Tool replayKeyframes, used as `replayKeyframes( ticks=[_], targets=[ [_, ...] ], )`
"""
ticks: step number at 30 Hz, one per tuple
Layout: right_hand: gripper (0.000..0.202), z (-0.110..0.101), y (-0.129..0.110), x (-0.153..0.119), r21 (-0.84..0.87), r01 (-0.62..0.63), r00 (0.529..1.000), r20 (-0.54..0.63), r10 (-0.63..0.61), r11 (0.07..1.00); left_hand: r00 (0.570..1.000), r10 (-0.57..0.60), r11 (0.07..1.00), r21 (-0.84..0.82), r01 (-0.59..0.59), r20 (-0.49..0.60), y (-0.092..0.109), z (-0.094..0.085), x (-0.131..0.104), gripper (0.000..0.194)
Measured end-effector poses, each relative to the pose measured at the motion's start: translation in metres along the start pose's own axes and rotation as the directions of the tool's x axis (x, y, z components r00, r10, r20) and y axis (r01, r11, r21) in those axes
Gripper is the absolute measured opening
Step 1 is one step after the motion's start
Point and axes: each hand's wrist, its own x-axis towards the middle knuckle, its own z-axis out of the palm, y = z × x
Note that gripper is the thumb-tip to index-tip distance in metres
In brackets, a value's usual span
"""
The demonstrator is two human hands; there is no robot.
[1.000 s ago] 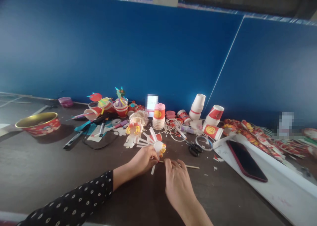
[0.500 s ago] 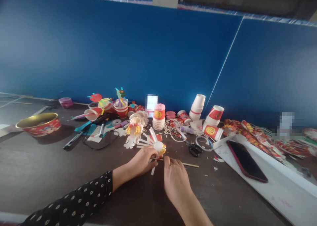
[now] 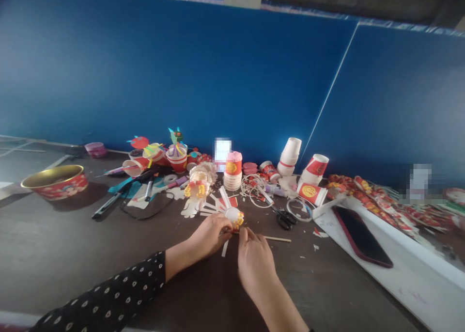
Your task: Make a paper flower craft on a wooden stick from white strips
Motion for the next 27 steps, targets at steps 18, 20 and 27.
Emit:
replayKeyframes(
  ticks=[18,20,27],
  targets=[
    [0.045,0.005,0.0,0.004,-0.016,0.006,1.0,-0.003,-0.006,1.0,0.996,0.077,0.981,0.177,-0.083,0.04,0.007,-0.001,0.008,0.024],
    [0.051,0.007,0.003,0.001,0.034,0.035,0.999,-0.018,-0.034,0.999,0.996,0.069,0.98,0.182,-0.077,0.049,0.006,-0.001,0.008,0.024],
    [0.054,0.013,0.017,-0.004,0.325,-0.018,0.998,-0.057,0.039,0.946,0.997,0.07,0.982,0.172,-0.074,0.032,0.004,-0.001,0.007,0.03]
  ],
)
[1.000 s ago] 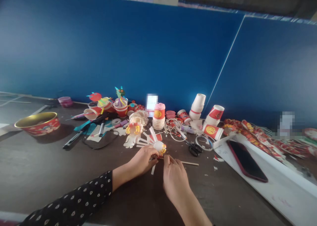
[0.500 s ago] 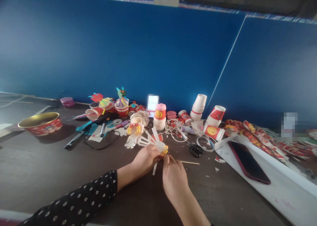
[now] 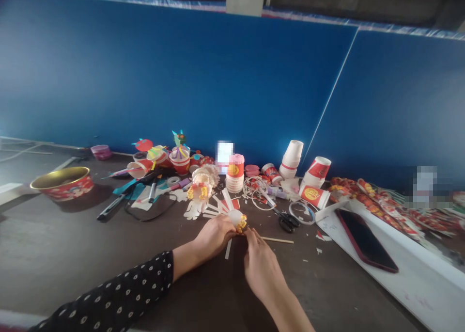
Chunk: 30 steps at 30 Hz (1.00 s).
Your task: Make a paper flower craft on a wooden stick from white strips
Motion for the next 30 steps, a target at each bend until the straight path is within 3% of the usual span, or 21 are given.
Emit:
replayKeyframes(
  ticks=[6,15,23,30],
  targets=[
    [0.05,-0.007,0.003,0.0,-0.087,0.065,0.995,0.079,-0.058,0.994,0.998,0.069,0.997,0.02,-0.069,-0.012,0.001,-0.001,-0.002,0.031],
    [0.047,-0.015,0.002,0.002,-0.133,0.102,0.987,0.139,-0.083,0.986,0.999,0.045,0.999,0.017,-0.044,-0.023,0.003,-0.002,-0.004,0.028],
    [0.038,-0.012,0.008,0.005,-0.027,0.076,0.996,0.056,-0.074,0.997,1.0,-0.002,0.999,-0.032,0.001,-0.027,0.0,0.0,-0.002,0.031],
    [0.025,-0.006,0.019,0.018,-0.005,0.074,0.996,-0.046,-0.074,0.997,0.997,0.05,0.989,-0.139,-0.058,-0.065,-0.004,0.003,-0.001,0.025]
  ],
)
